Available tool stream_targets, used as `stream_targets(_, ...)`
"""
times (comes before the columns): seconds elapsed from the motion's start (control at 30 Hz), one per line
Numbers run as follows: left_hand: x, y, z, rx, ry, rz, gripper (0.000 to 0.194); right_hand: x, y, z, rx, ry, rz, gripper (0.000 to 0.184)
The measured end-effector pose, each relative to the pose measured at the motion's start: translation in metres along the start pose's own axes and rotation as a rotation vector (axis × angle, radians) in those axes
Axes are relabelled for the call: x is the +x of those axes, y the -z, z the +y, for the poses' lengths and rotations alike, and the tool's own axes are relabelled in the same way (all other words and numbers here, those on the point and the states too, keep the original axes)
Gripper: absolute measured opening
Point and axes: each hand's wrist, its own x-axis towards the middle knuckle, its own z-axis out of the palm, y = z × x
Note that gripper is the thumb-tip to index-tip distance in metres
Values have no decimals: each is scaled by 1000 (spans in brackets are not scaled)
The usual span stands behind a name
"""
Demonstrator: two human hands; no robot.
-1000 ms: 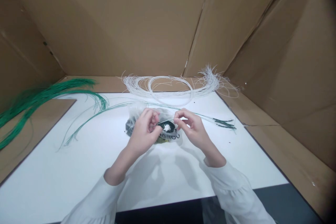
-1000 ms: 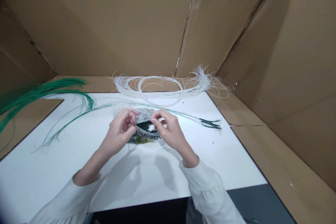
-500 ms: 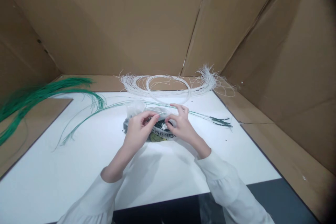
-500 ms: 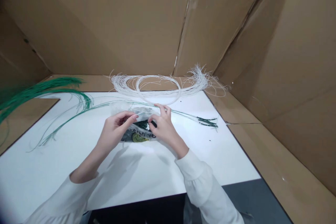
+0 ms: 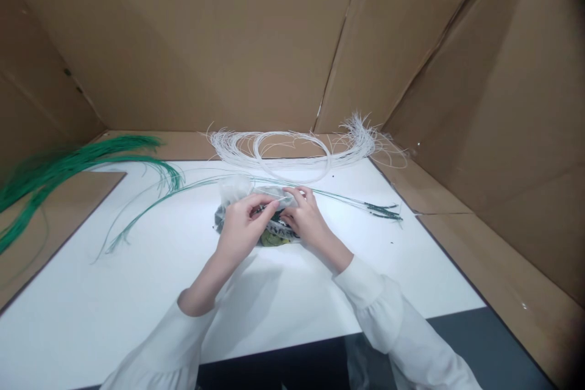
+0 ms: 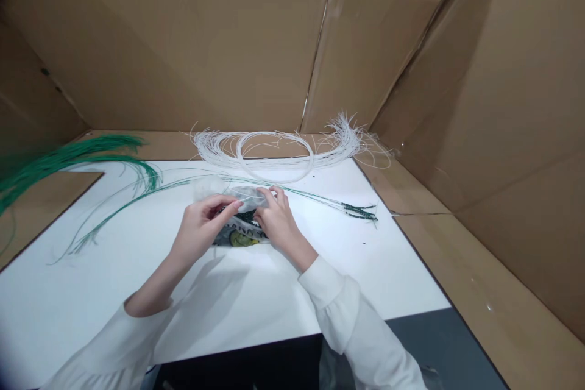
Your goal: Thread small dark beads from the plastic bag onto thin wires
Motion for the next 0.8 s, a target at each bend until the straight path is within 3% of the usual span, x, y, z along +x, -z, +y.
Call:
stream_targets(0.43,1,1,-1,-13,25,9,22,2,10,4,41,-22,-4,8)
stream_targets(0.53,2,2,-2,-29,28,12,23,3,20,2,117,-28,59,9)
stream_targets(0.67,2,2,-1,-35,19,43,23,4,41,-9,534,-173,224,11)
stream_targets(0.8,0,1,4,-42,-20,84,19,4,51,-20,1077,-353,212,11)
